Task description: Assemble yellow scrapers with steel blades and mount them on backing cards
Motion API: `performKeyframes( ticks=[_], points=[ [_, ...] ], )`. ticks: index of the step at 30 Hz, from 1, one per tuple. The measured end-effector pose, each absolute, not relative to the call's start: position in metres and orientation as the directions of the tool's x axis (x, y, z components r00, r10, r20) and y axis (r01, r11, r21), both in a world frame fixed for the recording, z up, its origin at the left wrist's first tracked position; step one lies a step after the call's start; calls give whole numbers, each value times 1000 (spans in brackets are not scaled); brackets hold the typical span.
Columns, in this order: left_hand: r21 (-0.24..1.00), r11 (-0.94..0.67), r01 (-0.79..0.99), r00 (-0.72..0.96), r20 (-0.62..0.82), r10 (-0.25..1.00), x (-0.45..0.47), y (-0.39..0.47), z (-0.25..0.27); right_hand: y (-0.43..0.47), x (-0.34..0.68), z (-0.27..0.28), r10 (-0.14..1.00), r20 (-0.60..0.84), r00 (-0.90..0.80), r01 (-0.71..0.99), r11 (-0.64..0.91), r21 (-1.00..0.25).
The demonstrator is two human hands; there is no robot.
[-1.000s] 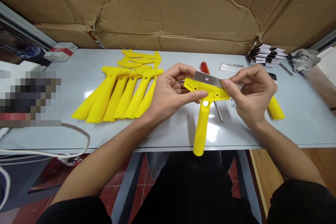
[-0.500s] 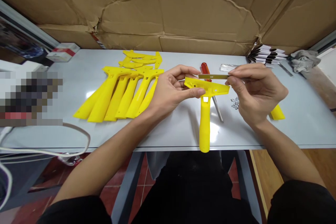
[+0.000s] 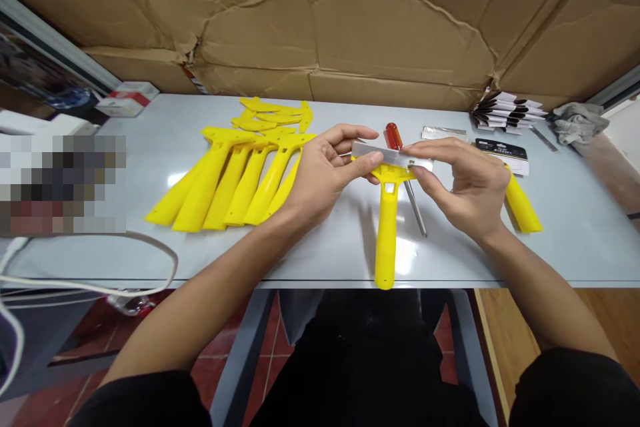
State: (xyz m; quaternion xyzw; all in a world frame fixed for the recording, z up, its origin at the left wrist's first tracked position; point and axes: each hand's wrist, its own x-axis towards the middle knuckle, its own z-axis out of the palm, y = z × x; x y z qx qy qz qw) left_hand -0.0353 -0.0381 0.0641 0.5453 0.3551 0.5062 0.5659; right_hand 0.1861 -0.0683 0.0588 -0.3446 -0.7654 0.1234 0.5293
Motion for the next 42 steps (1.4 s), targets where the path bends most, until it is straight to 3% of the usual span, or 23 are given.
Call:
performKeyframes(
  ticks=[4, 6, 8, 14, 23, 28, 34, 38, 40, 42],
  points=[
    [965, -98, -241, 215, 152, 965, -35, -39, 66, -69, 183, 63, 906, 404, -129, 231, 423, -876],
    [963, -79, -259, 214, 137, 967, -35, -40, 67, -70, 183, 66, 958, 237, -164, 158, 262, -952],
    [957, -50, -285, 227, 118, 967, -34, -40, 68, -70, 183, 67, 969, 185, -164, 105, 204, -973],
    [945, 84, -316, 286, 11, 958, -36, -37, 71, -71, 184, 69, 982, 151, -112, 48, 157, -986],
    [973, 80, -219, 285, -15, 958, -37, -38, 71, -67, 190, 78, 940, -59, -336, 117, -20, -993],
    [965, 186, -184, 329, -118, 937, -37, -34, 65, -58, 200, 75, 858, -215, -467, 209, -129, -969],
    [944, 309, -118, 366, -248, 897, -36, -33, 62, -61, 189, 66, 920, -193, -340, 258, -106, -960],
    [940, 307, -147, 384, -232, 894, -34, -33, 61, -64, 190, 66, 924, -186, -333, 296, -85, -952],
    [933, 311, -183, 391, -221, 893, -33, -32, 60, -55, 193, 74, 935, -174, -310, 418, -31, -908],
    [921, 331, -204, 402, -230, 886, -31, -30, 57, -35, 192, 91, 968, -82, -236, 619, 85, -780]
  ],
)
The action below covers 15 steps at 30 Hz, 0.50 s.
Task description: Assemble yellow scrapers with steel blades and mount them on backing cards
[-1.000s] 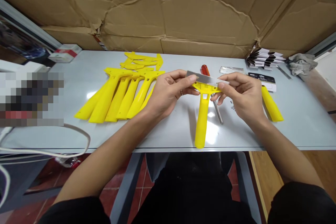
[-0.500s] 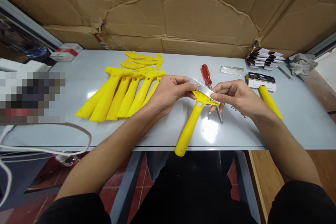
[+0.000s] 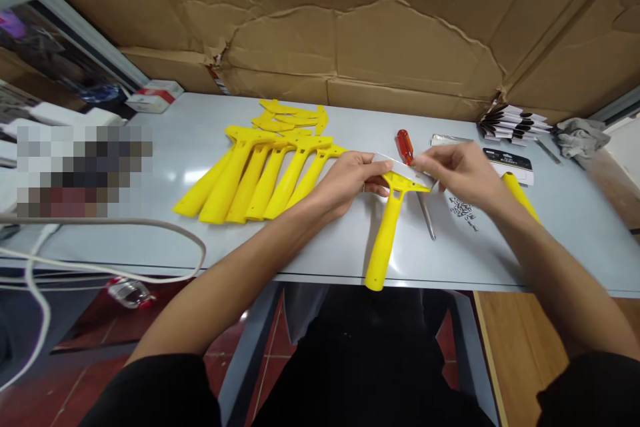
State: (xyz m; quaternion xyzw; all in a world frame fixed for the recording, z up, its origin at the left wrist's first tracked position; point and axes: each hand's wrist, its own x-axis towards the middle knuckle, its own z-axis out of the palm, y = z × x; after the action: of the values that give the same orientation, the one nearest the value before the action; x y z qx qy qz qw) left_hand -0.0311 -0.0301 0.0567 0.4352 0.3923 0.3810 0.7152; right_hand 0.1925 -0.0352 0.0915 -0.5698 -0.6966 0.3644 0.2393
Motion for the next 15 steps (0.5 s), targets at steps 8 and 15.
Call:
performKeyframes(
  ticks=[8, 15],
  points=[
    [838, 484, -250, 464, -335, 820, -28, -32, 48, 91, 79, 144, 879, 150, -452, 811, 475, -340],
    [840, 453, -300, 457, -290, 841, -27, -29, 37, 142, -57, 101, 861, -8, -509, 763, 447, -466]
  ],
)
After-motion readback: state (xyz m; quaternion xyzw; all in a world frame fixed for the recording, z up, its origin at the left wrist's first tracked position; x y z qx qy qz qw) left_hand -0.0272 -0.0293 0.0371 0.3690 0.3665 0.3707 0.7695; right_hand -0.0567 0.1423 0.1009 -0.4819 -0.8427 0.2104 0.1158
